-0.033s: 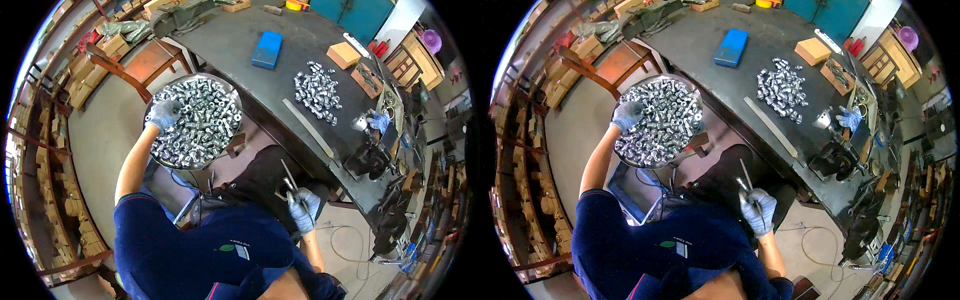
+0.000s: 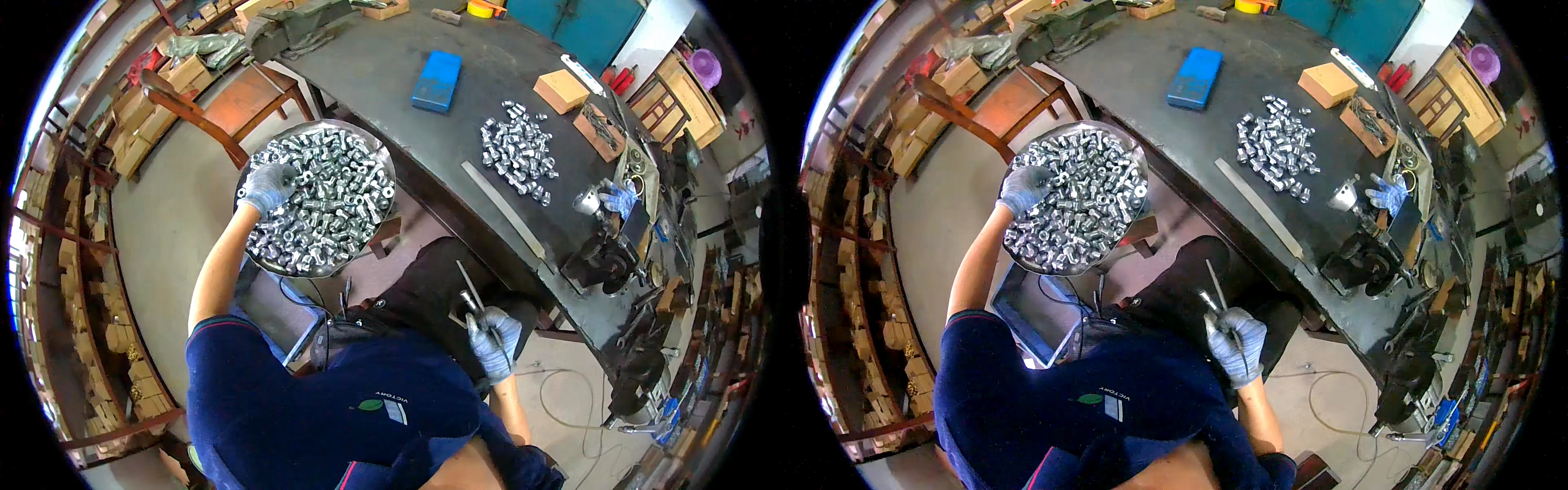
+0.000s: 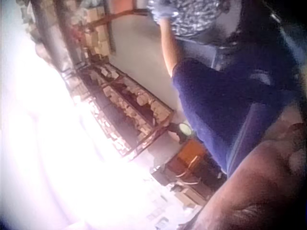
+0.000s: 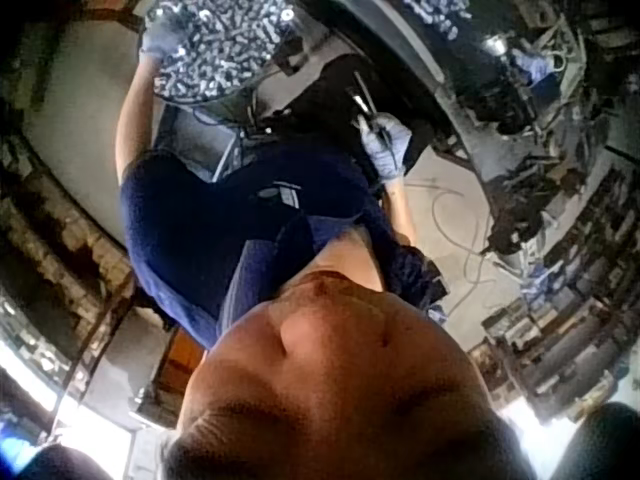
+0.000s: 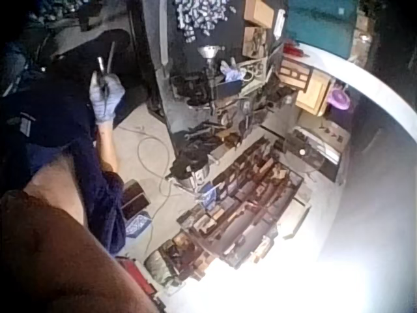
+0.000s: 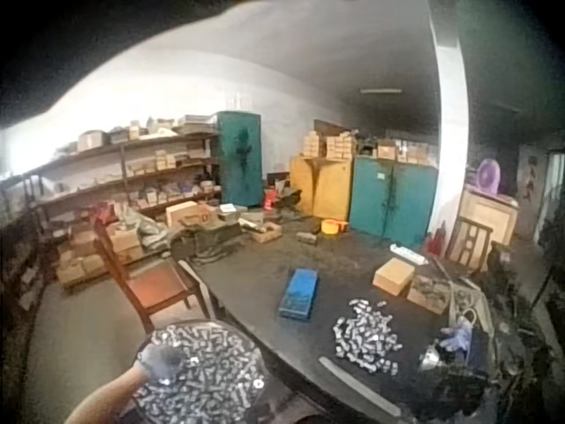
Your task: The person picks up metal components from a bin, uses a measuring tool to check their dimensions, and places the inspected parts in a separate pile on the workbench.
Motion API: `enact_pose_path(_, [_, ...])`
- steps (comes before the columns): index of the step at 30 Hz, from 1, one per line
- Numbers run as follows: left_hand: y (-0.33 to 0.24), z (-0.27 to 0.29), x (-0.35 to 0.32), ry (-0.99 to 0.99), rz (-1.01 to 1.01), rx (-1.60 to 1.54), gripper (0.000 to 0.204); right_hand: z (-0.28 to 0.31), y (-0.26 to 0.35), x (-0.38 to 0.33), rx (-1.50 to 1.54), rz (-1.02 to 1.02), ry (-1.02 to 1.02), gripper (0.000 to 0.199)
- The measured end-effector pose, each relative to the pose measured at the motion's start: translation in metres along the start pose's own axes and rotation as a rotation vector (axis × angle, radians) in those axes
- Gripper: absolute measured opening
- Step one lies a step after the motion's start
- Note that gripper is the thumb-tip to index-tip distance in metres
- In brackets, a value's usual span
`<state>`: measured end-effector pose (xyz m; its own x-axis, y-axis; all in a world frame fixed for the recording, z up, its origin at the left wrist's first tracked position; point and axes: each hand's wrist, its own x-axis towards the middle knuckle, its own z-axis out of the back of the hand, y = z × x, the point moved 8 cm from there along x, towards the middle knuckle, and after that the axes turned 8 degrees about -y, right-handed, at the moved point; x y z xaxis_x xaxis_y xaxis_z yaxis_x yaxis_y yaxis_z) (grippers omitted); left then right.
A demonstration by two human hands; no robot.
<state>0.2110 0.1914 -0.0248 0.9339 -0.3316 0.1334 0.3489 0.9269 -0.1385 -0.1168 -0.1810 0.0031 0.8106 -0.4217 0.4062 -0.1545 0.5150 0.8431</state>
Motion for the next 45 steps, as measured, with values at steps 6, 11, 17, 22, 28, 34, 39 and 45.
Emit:
enact_pose_path(6, [-0.091, 0.064, -0.022, -0.109, 0.086, -1.104, 0.027, -0.005, 0.017, 0.006, -0.078, 0.047, 0.069, 0.026])
enact_pose_path(11, [-0.222, 0.059, -0.045, 0.161, -0.409, -1.255, 0.021, -0.013, 0.026, 0.012, -0.03, 0.145, 0.102, 0.031])
enact_pose_path(17, [-0.29, 0.026, -0.065, 0.399, -0.484, -1.048, 0.014, -0.001, 0.042, 0.027, -0.142, 0.172, 0.075, 0.033])
enact_pose_path(22, [-0.31, 0.029, -0.079, 0.31, -0.737, -0.877, 0.024, -0.003, 0.041, 0.033, -0.23, 0.216, 0.084, 0.032])
enact_pose_path(28, [-0.325, 0.037, -0.084, 0.284, -0.826, -0.77, 0.026, -0.016, 0.031, 0.03, -0.257, 0.213, 0.117, 0.034])
enact_pose_path(34, [-0.334, 0.023, -0.082, 0.51, -0.751, -1.01, 0.034, -0.008, 0.019, 0.03, -0.161, 0.145, 0.086, 0.032])
enact_pose_path(39, [-0.33, -0.011, -0.088, 0.799, -0.397, -1.17, 0.028, -0.006, 0.014, 0.03, -0.118, 0.129, 0.075, 0.028])
enact_pose_path(45, [-0.318, 0.005, -0.062, 0.266, -0.593, -0.847, 0.016, 0.012, 0.007, 0.031, -0.09, 0.057, 0.03, 0.032])
